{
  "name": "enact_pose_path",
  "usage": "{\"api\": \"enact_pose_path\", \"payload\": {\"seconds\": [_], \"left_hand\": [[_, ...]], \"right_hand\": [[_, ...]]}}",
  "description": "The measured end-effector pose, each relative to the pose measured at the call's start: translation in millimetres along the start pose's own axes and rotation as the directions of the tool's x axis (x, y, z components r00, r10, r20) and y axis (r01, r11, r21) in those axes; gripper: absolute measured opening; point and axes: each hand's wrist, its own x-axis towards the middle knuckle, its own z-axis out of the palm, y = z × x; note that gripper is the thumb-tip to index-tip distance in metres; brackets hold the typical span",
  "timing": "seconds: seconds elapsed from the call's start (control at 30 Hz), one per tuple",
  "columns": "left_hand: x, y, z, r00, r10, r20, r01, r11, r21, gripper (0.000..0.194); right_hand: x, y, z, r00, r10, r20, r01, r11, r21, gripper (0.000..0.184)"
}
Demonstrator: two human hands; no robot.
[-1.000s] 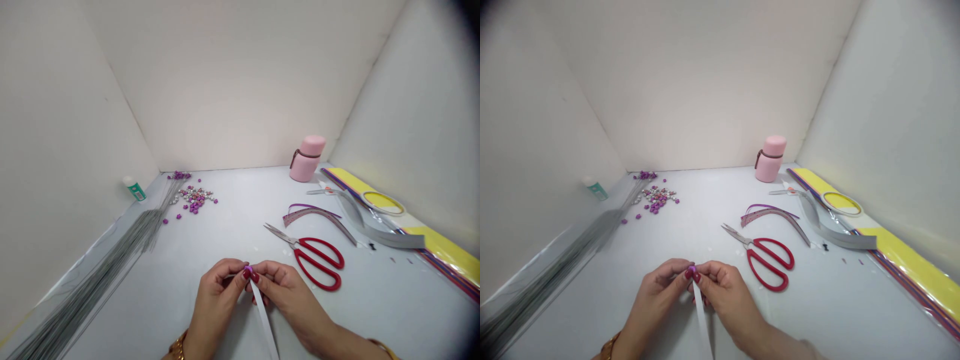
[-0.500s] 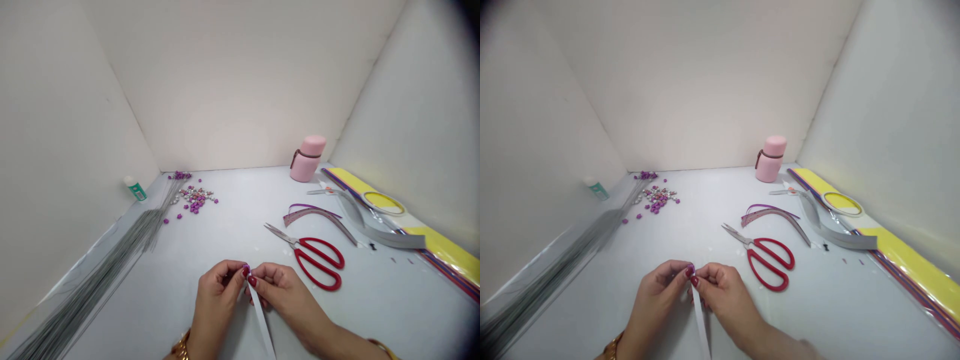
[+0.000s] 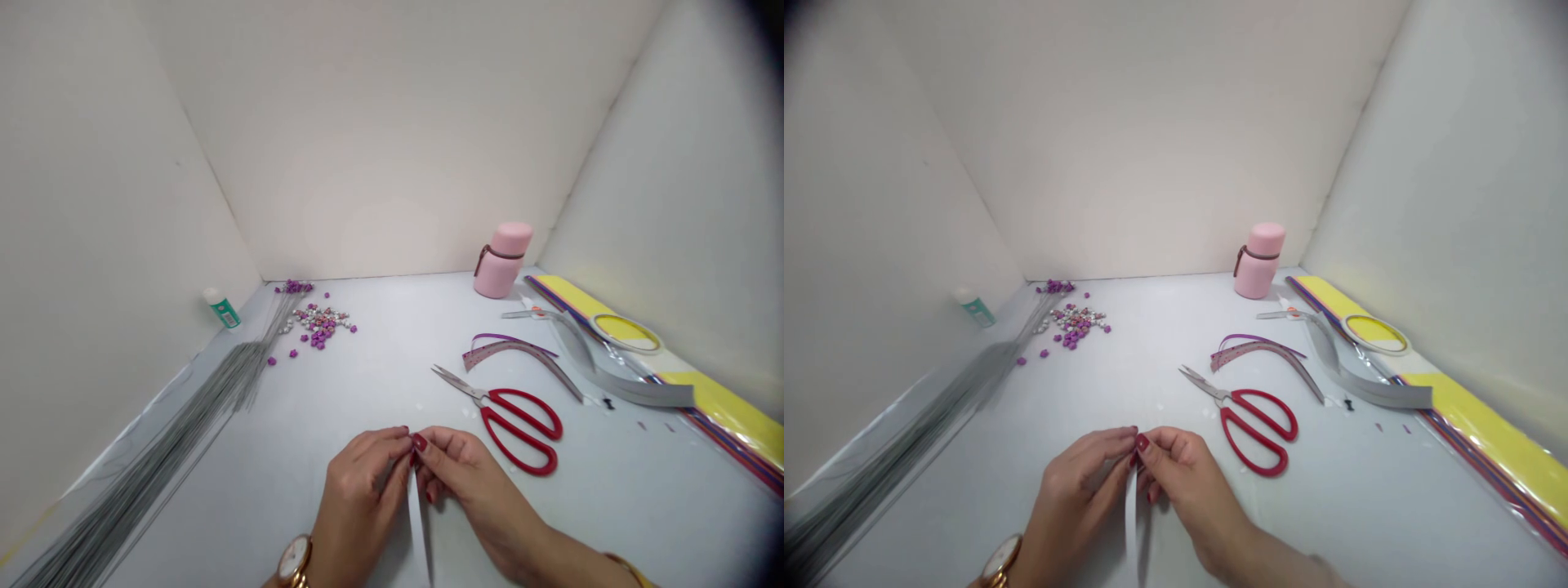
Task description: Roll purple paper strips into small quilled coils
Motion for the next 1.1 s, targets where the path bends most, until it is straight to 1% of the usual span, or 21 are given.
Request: {"api": "enact_pose_path", "payload": {"seconds": [0.03,0.1,0.17,0.2,0.27,0.37,0.47,0.53,0.6,0.7,0.8,0.93,1.03,1.1], "left_hand": [[0,0,-0.1,0.999,-0.023,0.025,0.024,1.000,-0.017,0.022],[0,1,0.4,0.991,-0.128,0.040,0.131,0.987,-0.089,0.020],[1,1,1.2,0.970,-0.240,0.036,0.242,0.951,-0.194,0.018],[2,1,1.5,0.961,-0.273,0.043,0.276,0.932,-0.237,0.016],[5,2,1.7,0.958,-0.280,0.068,0.287,0.918,-0.272,0.015],[8,5,1.1,0.968,-0.236,0.082,0.249,0.938,-0.243,0.013],[9,6,1.1,0.956,-0.284,0.076,0.294,0.916,-0.272,0.012],[10,4,2.2,0.927,-0.364,0.091,0.372,0.857,-0.357,0.012],[10,1,4.0,0.887,-0.446,0.122,0.450,0.772,-0.449,0.013],[9,-3,7.1,0.840,-0.527,0.127,0.506,0.678,-0.534,0.017],[8,-5,9.0,0.817,-0.566,0.108,0.516,0.634,-0.577,0.020],[9,-4,9.3,0.784,-0.611,0.114,0.545,0.588,-0.597,0.020],[10,-5,9.2,0.750,-0.648,0.137,0.585,0.552,-0.594,0.019],[10,-5,9.2,0.740,-0.657,0.145,0.601,0.548,-0.582,0.018]], "right_hand": [[0,0,-1,1.000,-0.006,-0.007,0.006,1.000,0.007,0.032],[1,1,-2,1.000,-0.010,-0.016,0.010,1.000,0.016,0.030],[2,0,-3,1.000,0.003,-0.015,-0.003,1.000,0.017,0.030],[2,0,-3,1.000,0.011,-0.014,-0.010,1.000,0.014,0.031],[2,-1,-2,0.999,0.025,-0.020,-0.025,1.000,0.008,0.031],[2,0,-2,0.998,0.049,-0.040,-0.048,0.999,0.024,0.031],[2,2,-2,0.996,0.073,-0.053,-0.070,0.996,0.057,0.031],[3,2,-2,0.996,0.077,-0.042,-0.074,0.995,0.066,0.030],[5,3,-2,0.997,0.074,-0.022,-0.072,0.996,0.058,0.029],[7,4,-4,0.996,0.085,-0.011,-0.085,0.996,0.010,0.027],[8,6,-5,0.995,0.102,-0.016,-0.103,0.994,-0.035,0.030],[6,5,-5,0.995,0.100,0.013,-0.099,0.995,-0.034,0.033],[4,4,-4,0.995,0.096,0.019,-0.095,0.994,-0.057,0.031],[4,3,-4,0.995,0.094,0.016,-0.093,0.993,-0.067,0.029]]}}
